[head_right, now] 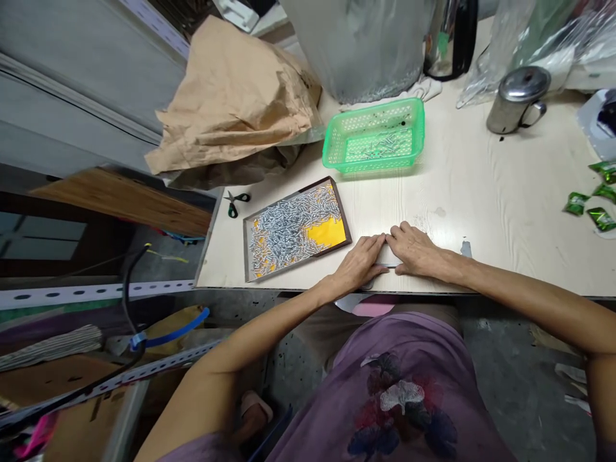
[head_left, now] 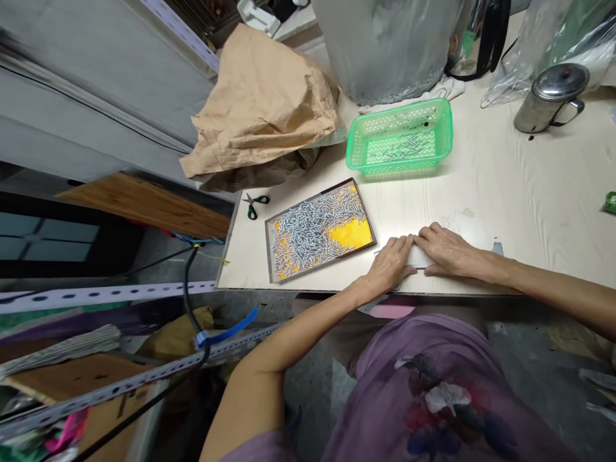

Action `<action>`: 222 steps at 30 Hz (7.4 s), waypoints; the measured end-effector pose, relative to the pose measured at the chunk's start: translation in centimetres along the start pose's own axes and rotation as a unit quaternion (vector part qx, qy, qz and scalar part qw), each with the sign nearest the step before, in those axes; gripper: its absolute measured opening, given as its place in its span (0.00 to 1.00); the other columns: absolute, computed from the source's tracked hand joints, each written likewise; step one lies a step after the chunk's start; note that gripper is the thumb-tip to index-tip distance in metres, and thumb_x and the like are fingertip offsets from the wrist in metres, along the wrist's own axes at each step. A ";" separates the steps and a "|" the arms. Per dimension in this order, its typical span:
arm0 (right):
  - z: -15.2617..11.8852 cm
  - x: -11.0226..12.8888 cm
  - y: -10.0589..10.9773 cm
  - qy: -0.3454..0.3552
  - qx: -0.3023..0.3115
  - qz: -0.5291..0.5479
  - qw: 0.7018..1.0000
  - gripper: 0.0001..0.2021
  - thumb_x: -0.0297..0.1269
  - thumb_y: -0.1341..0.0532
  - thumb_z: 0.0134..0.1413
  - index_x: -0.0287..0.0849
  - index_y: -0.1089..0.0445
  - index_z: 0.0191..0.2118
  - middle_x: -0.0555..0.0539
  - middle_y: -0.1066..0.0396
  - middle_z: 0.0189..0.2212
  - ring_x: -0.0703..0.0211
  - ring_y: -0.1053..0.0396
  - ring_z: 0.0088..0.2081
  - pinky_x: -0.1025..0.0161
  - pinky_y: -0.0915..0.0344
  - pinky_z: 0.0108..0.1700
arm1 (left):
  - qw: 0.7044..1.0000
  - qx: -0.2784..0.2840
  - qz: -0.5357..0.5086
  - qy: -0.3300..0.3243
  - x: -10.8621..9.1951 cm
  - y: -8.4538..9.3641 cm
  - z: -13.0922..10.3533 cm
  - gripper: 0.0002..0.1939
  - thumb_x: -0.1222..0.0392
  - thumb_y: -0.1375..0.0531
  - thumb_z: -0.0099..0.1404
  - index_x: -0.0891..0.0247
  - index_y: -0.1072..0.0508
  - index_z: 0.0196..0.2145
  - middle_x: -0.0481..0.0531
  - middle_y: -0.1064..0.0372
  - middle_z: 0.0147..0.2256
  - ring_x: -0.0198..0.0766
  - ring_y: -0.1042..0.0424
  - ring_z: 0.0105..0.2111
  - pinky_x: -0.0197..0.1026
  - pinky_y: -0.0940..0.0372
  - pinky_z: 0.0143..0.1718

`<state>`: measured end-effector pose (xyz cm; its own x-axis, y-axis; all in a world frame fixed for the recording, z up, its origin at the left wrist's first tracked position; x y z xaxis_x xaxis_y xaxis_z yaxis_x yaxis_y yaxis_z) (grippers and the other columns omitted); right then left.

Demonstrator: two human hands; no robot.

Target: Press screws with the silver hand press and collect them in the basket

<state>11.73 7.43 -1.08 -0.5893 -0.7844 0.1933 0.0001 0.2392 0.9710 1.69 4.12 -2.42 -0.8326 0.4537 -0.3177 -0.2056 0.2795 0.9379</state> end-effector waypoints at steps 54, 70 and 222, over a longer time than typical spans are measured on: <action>5.1 8.6 -0.7 0.247 -0.084 0.090 0.961 0.10 0.29 0.48 0.64 0.39 0.29 0.38 0.44 0.29 0.35 0.56 0.37 0.37 0.59 0.41 0.40 | 0.955 -0.253 -0.010 0.155 7.3 4.5 -9.2 0.15 0.59 0.52 0.72 0.61 0.26 0.45 0.56 0.27 0.37 0.42 0.30 0.40 0.48 0.32 0.44; 8.9 -6.4 10.9 -0.064 -0.283 0.064 0.955 0.18 0.41 0.49 0.65 0.44 0.35 0.57 0.37 0.33 0.51 0.45 0.32 0.47 0.51 0.34 0.44 | 0.967 -0.063 0.150 0.194 16.4 5.6 -4.0 0.07 0.67 0.44 0.68 0.66 0.28 0.32 0.57 0.32 0.35 0.45 0.36 0.42 0.43 0.37 0.39; 2.6 -3.1 1.8 0.008 -0.086 -0.054 0.995 0.07 0.34 0.41 0.61 0.42 0.26 0.37 0.42 0.27 0.35 0.52 0.38 0.38 0.58 0.48 0.37 | 0.990 -0.111 -0.072 -0.054 -6.3 -4.9 -2.8 0.32 0.45 0.48 0.70 0.69 0.42 0.63 0.69 0.41 0.62 0.51 0.48 0.66 0.58 0.48 0.65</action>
<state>11.40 11.76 -0.29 -0.5804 -0.8096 0.0873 0.0772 0.0521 0.9957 6.51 -2.45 -4.68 -0.7295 0.5129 -0.4524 -0.4365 0.1600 0.8853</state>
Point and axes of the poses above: each hand's wrist, its own z-axis towards the middle knuckle, its own y-axis out of the back of the hand, x = y × z, the point moved 6 cm from there along z, towards the middle knuckle
